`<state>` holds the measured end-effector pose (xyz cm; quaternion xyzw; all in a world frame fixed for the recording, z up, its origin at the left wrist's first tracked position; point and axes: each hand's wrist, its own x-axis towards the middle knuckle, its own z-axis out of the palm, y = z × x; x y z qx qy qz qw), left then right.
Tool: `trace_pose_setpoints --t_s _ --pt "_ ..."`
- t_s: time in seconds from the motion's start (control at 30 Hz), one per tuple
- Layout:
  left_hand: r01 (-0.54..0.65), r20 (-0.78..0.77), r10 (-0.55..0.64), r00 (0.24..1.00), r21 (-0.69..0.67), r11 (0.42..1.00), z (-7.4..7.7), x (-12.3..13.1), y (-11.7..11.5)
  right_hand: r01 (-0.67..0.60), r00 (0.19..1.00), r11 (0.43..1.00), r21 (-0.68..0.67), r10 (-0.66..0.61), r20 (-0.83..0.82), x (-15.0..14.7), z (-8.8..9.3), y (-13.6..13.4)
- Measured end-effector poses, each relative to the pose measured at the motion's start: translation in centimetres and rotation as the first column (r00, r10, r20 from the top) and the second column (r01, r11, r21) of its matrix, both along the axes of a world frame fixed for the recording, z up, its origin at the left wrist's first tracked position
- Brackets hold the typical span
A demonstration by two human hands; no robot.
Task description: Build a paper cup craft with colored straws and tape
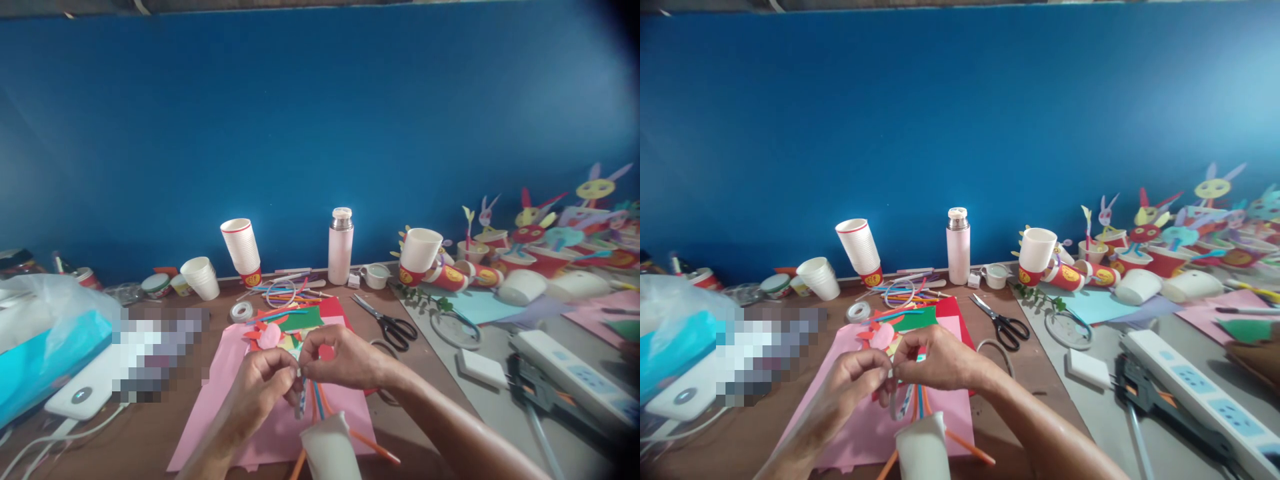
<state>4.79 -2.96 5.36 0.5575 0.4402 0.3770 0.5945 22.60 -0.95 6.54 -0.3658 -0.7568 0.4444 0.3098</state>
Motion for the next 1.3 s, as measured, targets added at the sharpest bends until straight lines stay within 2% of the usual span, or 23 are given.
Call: trace_pose_setpoints --t_s 0.43,0.53,0.7,0.83,1.0,1.1,1.17,1.3 --pt "0.046 -0.075 -0.04 0.996 0.073 0.996 -0.4 -0.3 0.0 -0.091 0.995 0.996 0.023 0.09 0.04 0.1 -0.1 0.0" --pt "0.043 -0.057 -0.04 0.998 0.062 0.997 -0.3 -0.4 0.2 -0.054 0.998 0.997 0.05 0.052 0.034 0.0 0.0 0.0" --pt "-0.088 0.01 0.087 0.996 0.039 0.995 -0.1 0.0 0.3 0.103 0.994 0.986 0.131 -0.099 -0.036 -0.4 0.4 -0.1" --pt "-0.151 0.069 0.151 0.986 -0.002 0.989 -0.3 0.2 0.1 0.085 0.99 0.993 0.08 -0.075 -0.123 -0.7 0.0 0.1" --pt "-0.166 0.186 0.181 0.966 -0.093 0.982 -0.7 0.2 0.1 0.062 0.977 0.998 -0.007 -0.062 -0.205 -0.5 -0.9 0.6" --pt "-0.199 0.193 0.22 0.956 -0.123 0.972 -0.7 0.4 0.3 0.1 0.971 0.994 -0.034 -0.105 -0.216 -0.4 -0.6 0.5" --pt "-0.238 0.182 0.258 0.949 -0.125 0.963 -0.7 0.5 0.5 0.16 0.969 0.987 0.012 -0.155 -0.192 -0.4 -0.2 0.2" --pt "-0.289 0.159 0.299 0.941 -0.082 0.954 -0.8 0.8 0.5 0.245 0.969 0.927 0.285 -0.225 -0.1 -0.9 0.3 -0.5"
